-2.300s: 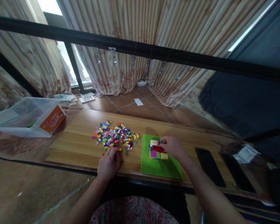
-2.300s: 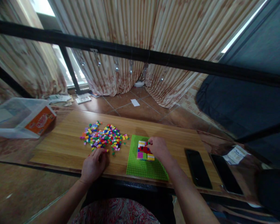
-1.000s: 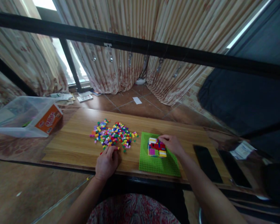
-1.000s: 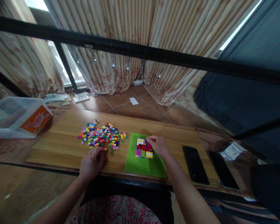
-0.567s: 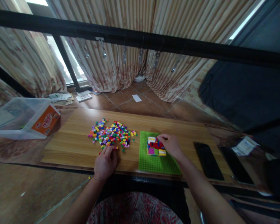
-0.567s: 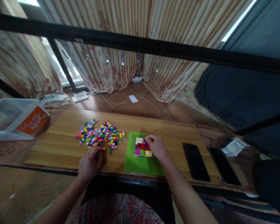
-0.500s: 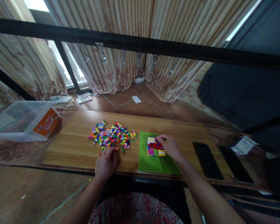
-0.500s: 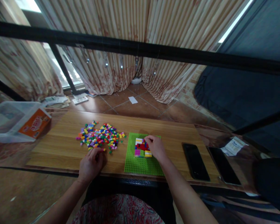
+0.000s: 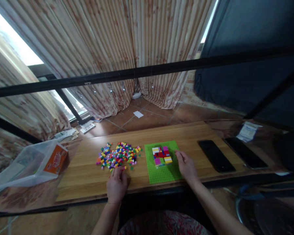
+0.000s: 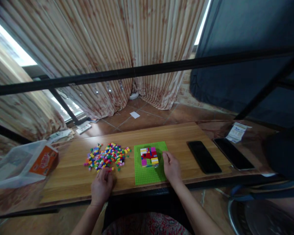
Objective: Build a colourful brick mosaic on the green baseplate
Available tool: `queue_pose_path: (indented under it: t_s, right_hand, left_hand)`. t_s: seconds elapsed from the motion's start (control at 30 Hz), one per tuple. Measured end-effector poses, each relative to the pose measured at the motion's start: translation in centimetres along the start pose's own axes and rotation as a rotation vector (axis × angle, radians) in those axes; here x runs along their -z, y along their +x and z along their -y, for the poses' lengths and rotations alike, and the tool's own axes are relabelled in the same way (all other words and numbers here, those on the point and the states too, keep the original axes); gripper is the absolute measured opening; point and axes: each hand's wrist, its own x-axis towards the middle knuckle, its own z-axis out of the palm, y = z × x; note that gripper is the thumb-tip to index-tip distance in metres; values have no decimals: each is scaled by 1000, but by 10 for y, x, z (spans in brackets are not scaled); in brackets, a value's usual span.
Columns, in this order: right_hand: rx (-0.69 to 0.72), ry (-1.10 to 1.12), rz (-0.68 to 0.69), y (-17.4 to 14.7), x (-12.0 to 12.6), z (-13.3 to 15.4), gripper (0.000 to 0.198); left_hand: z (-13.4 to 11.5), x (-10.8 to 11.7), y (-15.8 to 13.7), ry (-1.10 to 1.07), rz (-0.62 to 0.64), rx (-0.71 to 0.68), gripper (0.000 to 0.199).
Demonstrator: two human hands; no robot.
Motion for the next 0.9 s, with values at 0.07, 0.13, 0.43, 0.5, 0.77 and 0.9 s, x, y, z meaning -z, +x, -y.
queue_pose_path:
  t_s: [0.07, 0.13, 0.43, 0.5, 0.77, 0.9]
  right_hand:
    - [41, -38, 13, -18, 3, 3, 47]
    - [61, -53, 41, -32, 2, 7, 46]
    - [229, -315, 101, -50, -12, -2, 74]
    - [235, -362, 114, -49, -13, -4, 76]
    - [231, -368, 134, -40, -11, -11, 70]
    - [211, -320, 222, -24, -1, -15, 72]
  left_hand:
    - [0, 1, 0, -1, -5, -9, 9]
    - [-1, 2, 1, -10, -5, -11, 9]
    - [-2, 3, 1, -46, 10, 21, 8]
    - [-2, 3, 1, -52, 7, 28, 8]
    - [-2, 2, 0, -59, 33, 60, 11]
    - [-2, 3, -1, -92, 44, 41, 13]
